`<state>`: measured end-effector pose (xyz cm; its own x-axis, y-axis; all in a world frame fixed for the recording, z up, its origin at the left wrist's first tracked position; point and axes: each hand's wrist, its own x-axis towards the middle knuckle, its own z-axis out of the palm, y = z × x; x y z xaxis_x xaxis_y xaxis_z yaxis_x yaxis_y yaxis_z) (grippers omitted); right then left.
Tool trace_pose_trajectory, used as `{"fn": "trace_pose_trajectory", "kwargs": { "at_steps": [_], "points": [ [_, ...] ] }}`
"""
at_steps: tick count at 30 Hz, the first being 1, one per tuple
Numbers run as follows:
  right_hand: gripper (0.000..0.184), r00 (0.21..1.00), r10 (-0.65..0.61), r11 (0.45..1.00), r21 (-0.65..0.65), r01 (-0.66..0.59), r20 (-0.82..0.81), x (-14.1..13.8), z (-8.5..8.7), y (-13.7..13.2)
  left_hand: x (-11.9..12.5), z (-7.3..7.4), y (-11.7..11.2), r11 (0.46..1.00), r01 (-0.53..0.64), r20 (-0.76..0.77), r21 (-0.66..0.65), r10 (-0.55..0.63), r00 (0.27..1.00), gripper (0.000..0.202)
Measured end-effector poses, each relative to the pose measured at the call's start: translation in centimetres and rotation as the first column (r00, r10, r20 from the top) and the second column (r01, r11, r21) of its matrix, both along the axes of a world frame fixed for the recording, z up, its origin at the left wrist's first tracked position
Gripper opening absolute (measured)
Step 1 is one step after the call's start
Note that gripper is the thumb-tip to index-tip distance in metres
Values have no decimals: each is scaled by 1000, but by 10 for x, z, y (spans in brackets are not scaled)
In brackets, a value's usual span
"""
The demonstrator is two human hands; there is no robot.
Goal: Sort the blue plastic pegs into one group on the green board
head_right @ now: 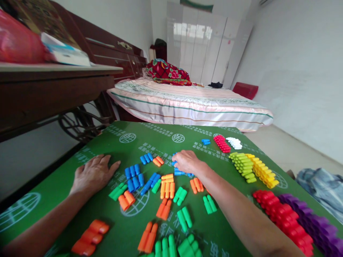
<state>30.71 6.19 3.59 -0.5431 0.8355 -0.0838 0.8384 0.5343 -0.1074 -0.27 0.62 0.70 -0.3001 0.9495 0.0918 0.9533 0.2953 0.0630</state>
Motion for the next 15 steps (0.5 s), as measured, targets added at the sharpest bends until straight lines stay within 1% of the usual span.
{"fn": "trace_pose_trajectory", "kwargs": {
  "at_steps": [2,4,7,9,12,15],
  "points": [
    [11,1000,-8,1000,-3,8,-18,2,0,1,-1,0,0,1000,3,9,16,-3,1000,77],
    [13,997,-34,999,2,35,-69,12,-2,6,-2,1,-2,999,20,13,31,-20,1000,78],
    [18,981,-167,983,58,174,-99,41,-8,19,-3,1,-4,998,54,10,43,-54,998,81],
    [19,956,-286,951,106,291,-57,67,-15,29,-4,0,-3,998,46,3,34,-46,999,79],
    [20,891,-452,876,161,454,-50,101,-29,43,-4,-2,-1,1000,7,-12,5,-7,1000,73],
    [22,843,-529,827,166,538,-96,121,-40,52,-3,-3,2,1000,-5,-27,-18,4,1000,70]
  ]
}}
